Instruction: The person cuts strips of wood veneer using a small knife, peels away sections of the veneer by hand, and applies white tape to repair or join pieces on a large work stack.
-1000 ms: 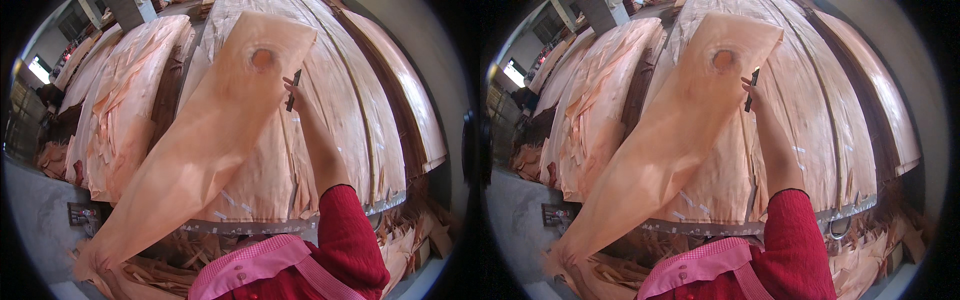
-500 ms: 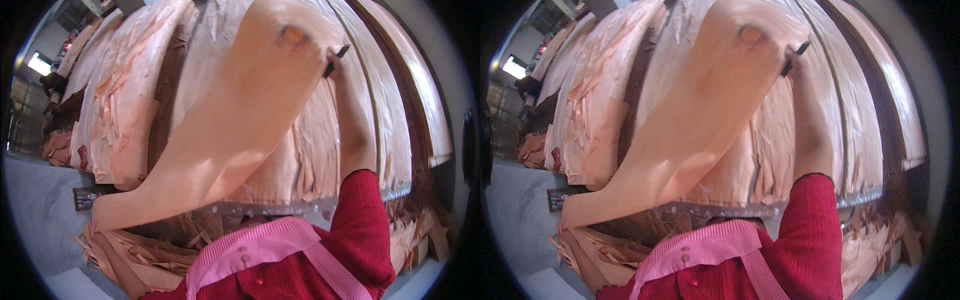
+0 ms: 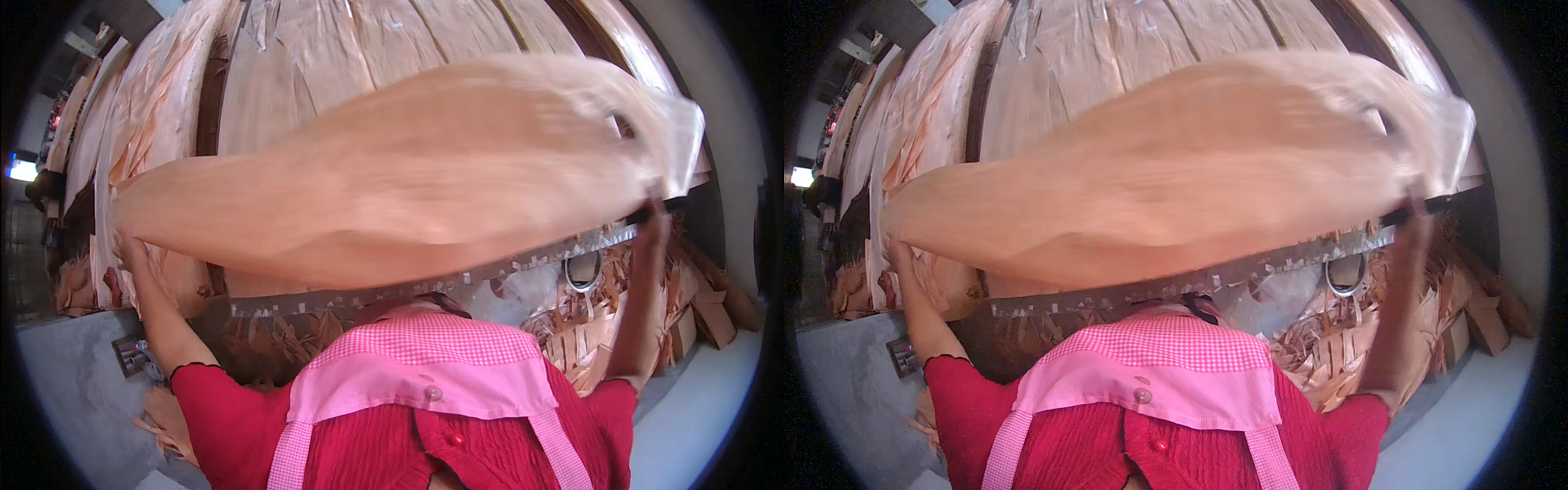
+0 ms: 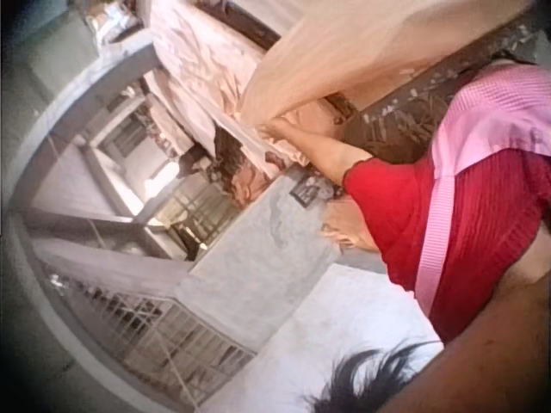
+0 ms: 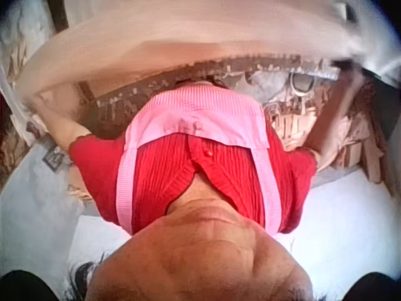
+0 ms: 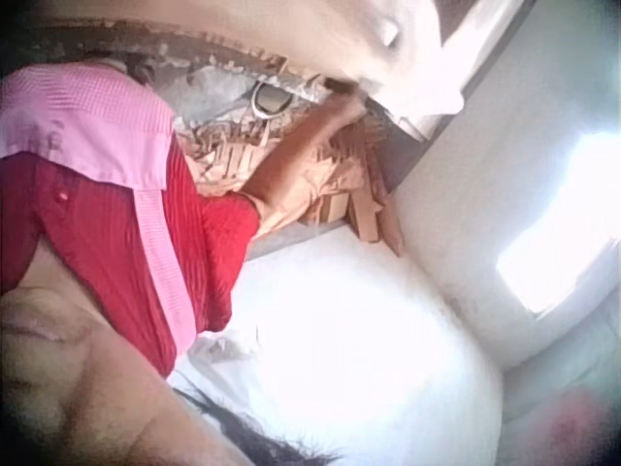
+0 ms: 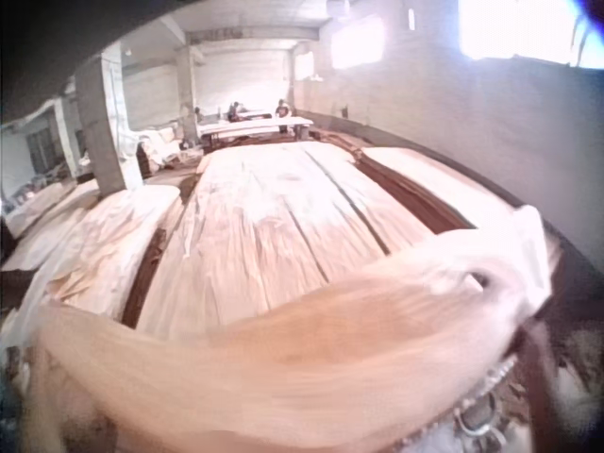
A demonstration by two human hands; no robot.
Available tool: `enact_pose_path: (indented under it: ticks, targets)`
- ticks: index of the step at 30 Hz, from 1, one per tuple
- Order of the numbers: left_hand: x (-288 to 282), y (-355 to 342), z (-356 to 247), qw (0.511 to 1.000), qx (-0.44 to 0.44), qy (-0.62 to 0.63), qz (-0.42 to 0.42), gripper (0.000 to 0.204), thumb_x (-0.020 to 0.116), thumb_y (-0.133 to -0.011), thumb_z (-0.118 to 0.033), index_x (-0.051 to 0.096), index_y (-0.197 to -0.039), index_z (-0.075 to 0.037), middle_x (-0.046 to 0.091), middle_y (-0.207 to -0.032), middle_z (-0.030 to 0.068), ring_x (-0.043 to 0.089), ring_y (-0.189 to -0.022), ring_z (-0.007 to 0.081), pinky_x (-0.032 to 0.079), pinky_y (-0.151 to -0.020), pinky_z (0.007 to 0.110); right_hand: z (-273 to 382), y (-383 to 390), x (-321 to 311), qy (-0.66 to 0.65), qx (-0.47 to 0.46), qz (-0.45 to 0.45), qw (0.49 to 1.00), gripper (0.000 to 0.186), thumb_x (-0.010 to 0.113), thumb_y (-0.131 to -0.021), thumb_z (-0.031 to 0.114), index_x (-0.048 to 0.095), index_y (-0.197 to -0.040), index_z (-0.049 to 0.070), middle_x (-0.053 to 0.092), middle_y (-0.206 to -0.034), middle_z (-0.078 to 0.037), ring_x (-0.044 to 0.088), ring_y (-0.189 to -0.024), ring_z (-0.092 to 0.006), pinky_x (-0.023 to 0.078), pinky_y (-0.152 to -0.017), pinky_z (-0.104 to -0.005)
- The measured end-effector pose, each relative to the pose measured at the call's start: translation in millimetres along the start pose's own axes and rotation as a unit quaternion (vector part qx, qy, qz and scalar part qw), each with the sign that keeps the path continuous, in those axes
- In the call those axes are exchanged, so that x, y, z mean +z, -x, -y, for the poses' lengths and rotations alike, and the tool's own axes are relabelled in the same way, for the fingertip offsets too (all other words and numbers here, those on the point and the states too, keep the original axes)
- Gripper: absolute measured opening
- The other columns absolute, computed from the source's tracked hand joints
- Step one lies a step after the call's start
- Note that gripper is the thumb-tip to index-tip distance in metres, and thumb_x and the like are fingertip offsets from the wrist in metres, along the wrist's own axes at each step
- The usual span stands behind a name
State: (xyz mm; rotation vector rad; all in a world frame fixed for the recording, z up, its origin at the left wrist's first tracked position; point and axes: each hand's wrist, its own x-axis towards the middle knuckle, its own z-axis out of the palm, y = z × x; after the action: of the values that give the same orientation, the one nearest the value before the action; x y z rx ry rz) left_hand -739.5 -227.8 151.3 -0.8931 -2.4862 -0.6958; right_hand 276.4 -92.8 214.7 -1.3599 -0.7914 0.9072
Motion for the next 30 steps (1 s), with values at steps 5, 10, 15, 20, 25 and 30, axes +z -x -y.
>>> enact_pose_path:
  ticks: [5,10,15,20,25,30]
  targets:
    - [-9,133,-229,0.927,0.326,0.124,0.135,0.047,0.041,-0.086,-0.034,0.041,-0.124,-0.005,0.033,-0.133,0.0140,0.026,-0.124,0.0300,0.025,-0.098,0.047,-105,100,82,-0.069,0.091,-0.047,0.992,0.034,0.062,-0.078,0.003,0.052,-0.111,-0.001,0.053,-0.070,-0.002,0.047,-0.054,-0.0104,0.039,-0.047,-0.0233]
    - [-3,338,-383,0.748,0.438,0.027,0.498,0.066,0.044,-0.084,-0.048,0.027,-0.135,-0.009,0.019,-0.142,0.0139,0.009,-0.132,0.0326,0.014,-0.099,0.061,-149,62,69,-0.057,0.153,0.015,0.986,0.033,0.060,-0.080,0.005,0.053,-0.112,-0.001,0.053,-0.073,-0.001,0.047,-0.057,-0.0089,0.038,-0.050,-0.0225]
    - [15,404,-391,0.813,0.442,-0.017,0.379,0.063,0.053,-0.080,-0.043,0.034,-0.132,-0.012,0.026,-0.140,0.0117,0.023,-0.128,0.0352,0.022,-0.094,0.063,-169,28,-13,0.449,-0.034,0.042,0.892,0.027,0.051,-0.088,0.025,0.047,-0.104,0.004,0.045,-0.060,-0.001,0.035,-0.037,-0.0094,0.031,-0.036,-0.0245]
    - [48,328,-472,0.775,0.434,0.064,0.455,0.047,0.052,-0.081,-0.033,0.045,-0.122,-0.011,0.035,-0.134,0.0150,0.032,-0.125,0.0286,0.025,-0.100,0.048,-126,83,142,0.197,0.117,0.222,0.948,0.020,0.048,-0.084,0.014,0.045,-0.102,0.005,0.050,-0.068,-0.005,0.047,-0.051,-0.0107,0.037,-0.041,-0.0245]
    - [184,293,-554,0.821,0.439,0.231,0.283,0.045,0.042,-0.086,-0.027,0.041,-0.127,-0.009,0.034,-0.136,0.0075,0.027,-0.128,0.0257,0.023,-0.103,0.045,-170,56,265,0.069,0.192,0.256,0.945,0.026,0.043,-0.085,0.012,0.041,-0.111,0.006,0.048,-0.070,-0.006,0.047,-0.049,-0.0132,0.042,-0.043,-0.0264]
    - [219,332,-578,0.852,0.367,0.187,0.323,0.051,0.032,-0.088,-0.034,0.032,-0.133,-0.010,0.027,-0.141,0.0028,0.019,-0.132,0.0259,0.011,-0.106,0.044,-192,-9,342,0.340,-0.012,0.188,0.921,0.028,0.040,-0.086,0.012,0.046,-0.111,0.004,0.056,-0.079,-0.017,0.055,-0.058,-0.0252,0.047,-0.056,-0.0381]
